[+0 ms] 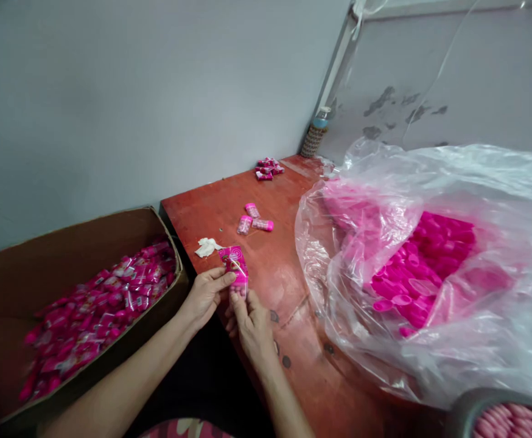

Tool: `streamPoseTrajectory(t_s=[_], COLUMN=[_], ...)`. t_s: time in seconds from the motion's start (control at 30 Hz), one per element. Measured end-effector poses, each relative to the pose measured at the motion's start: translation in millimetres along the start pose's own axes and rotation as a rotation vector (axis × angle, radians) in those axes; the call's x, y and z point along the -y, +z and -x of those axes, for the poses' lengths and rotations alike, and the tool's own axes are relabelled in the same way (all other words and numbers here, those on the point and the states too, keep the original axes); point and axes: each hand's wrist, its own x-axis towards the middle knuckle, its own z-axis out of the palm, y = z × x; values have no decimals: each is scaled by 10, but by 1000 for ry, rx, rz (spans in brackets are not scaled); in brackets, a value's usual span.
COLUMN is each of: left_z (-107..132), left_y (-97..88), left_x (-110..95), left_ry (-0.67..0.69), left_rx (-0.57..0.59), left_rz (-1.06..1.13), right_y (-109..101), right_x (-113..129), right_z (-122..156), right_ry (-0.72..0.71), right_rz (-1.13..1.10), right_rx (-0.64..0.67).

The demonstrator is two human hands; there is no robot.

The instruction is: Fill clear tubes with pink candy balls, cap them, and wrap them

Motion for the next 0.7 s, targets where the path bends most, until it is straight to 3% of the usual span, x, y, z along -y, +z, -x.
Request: streamPoseTrajectory(t_s=[0.17,0.33,0.4,0.6,0.7], left_z=[39,11,7,23,32], left_y=[-18,-40,-46,-79,-87], left_x=[-43,-58,-49,-59,-68], left_ry=[-82,-55,-54,-222,-240], left_rx=[131,36,13,114,153], left_rz=[-90,-112,-74,-46,-100], right_y=[-38,-25,-12,6,-7], right_x=[-30,-34,-16,-1,-14], right_z=[-3,25,24,8,9], right_ry=[17,-118,-129,55,73], right_rz=[-66,321,353,-225,-246], right_rx=[97,-144,-146,105,103])
